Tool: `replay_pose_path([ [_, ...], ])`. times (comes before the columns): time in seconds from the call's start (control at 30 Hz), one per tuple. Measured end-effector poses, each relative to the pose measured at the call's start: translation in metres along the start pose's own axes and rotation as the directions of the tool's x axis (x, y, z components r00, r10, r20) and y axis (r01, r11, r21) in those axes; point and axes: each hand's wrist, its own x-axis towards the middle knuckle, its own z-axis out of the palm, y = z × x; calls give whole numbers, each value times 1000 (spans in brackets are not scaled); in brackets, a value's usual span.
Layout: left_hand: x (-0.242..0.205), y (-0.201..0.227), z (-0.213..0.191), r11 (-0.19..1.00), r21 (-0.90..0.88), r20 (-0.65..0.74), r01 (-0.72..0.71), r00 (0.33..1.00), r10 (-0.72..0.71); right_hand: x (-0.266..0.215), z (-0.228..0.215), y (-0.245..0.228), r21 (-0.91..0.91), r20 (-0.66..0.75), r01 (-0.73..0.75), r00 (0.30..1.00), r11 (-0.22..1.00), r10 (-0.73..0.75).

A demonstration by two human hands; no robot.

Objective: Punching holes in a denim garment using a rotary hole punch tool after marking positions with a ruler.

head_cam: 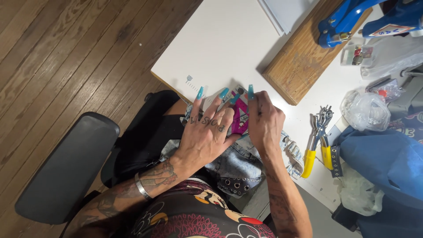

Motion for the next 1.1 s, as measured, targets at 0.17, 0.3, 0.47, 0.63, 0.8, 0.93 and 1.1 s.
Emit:
replay_pose_path([
  [0.17,2,-1,-1,1000,-5,-15,16,1000,-16,-2,4,-4,-66,-5,69,998,995,-70],
  [0.3,5,-2,-2,1000,29,-39,-11,999,12,-1,7,-7,-198,-98,105,987,974,-126],
  [0.47,4,5,-9,1000,-9,2,-14,1000,14,-21,-22,19,151,-252,-57,963,987,94],
  [0.63,10,4,-8,992,-121,95,-31,995,42,-54,-79,46,70,-311,-209,925,975,221],
  [0.8,17,8,-8,936,-28,-55,-350,936,348,-54,-84,81,-616,-192,-141,981,775,25],
  [0.93,19,5,-3,856,-202,67,-475,866,496,-43,-80,94,-574,-200,-191,976,796,90],
  [1.1,14,9,-1,820,-88,49,-565,820,570,-77,-89,124,-498,-352,-266,932,825,89],
])
